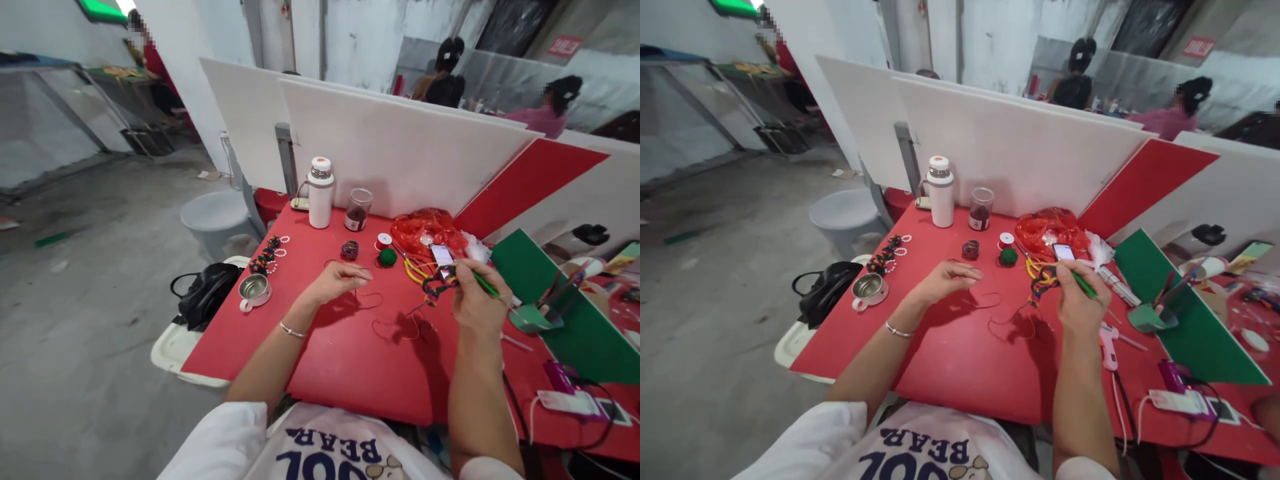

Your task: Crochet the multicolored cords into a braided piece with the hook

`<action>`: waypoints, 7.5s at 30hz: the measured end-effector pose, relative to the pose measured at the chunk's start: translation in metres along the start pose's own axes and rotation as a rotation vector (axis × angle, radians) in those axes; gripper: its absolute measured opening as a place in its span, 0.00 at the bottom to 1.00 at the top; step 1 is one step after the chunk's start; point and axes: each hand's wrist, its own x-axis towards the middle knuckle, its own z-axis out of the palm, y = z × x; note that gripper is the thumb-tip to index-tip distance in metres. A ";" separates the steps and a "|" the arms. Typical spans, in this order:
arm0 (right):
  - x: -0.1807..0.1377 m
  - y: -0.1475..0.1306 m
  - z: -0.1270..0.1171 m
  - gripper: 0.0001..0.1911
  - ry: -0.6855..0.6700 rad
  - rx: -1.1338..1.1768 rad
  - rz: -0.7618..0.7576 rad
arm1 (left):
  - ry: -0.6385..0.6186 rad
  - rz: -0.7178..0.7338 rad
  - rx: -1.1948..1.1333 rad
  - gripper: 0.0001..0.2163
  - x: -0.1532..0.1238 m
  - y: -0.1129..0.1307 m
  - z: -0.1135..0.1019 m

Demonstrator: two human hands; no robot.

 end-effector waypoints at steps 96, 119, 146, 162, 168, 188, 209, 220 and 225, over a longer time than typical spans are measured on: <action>-0.081 0.028 -0.028 0.15 -0.337 -0.206 -0.020 | 0.207 -0.120 -0.366 0.39 -0.005 0.016 0.108; -0.074 0.042 -0.041 0.08 -0.415 0.028 -0.172 | 0.084 -0.294 -0.624 0.43 -0.011 0.033 0.098; -0.087 0.029 -0.036 0.09 -0.340 -0.044 -0.044 | 0.119 -0.116 -0.283 0.33 -0.011 0.022 0.117; -0.086 0.057 -0.032 0.28 -0.365 0.171 0.180 | -0.006 -0.306 -0.522 0.38 -0.015 0.031 0.109; -0.044 0.035 -0.049 0.22 -0.705 0.239 0.306 | -0.028 -0.242 -0.342 0.27 -0.015 0.037 0.093; -0.034 0.006 -0.054 0.10 -0.877 -0.087 -0.005 | 0.187 -0.197 -0.060 0.25 -0.012 0.032 0.096; -0.053 0.017 -0.056 0.15 -0.747 -0.279 -0.729 | -0.056 -0.466 -0.564 0.24 -0.006 0.036 0.087; -0.037 0.001 -0.057 0.06 -0.823 -0.061 -0.086 | -0.111 -0.360 -0.340 0.16 -0.004 0.040 0.077; -0.064 0.031 -0.048 0.11 -0.661 0.241 0.256 | -0.177 -0.364 -0.470 0.19 -0.005 0.035 0.084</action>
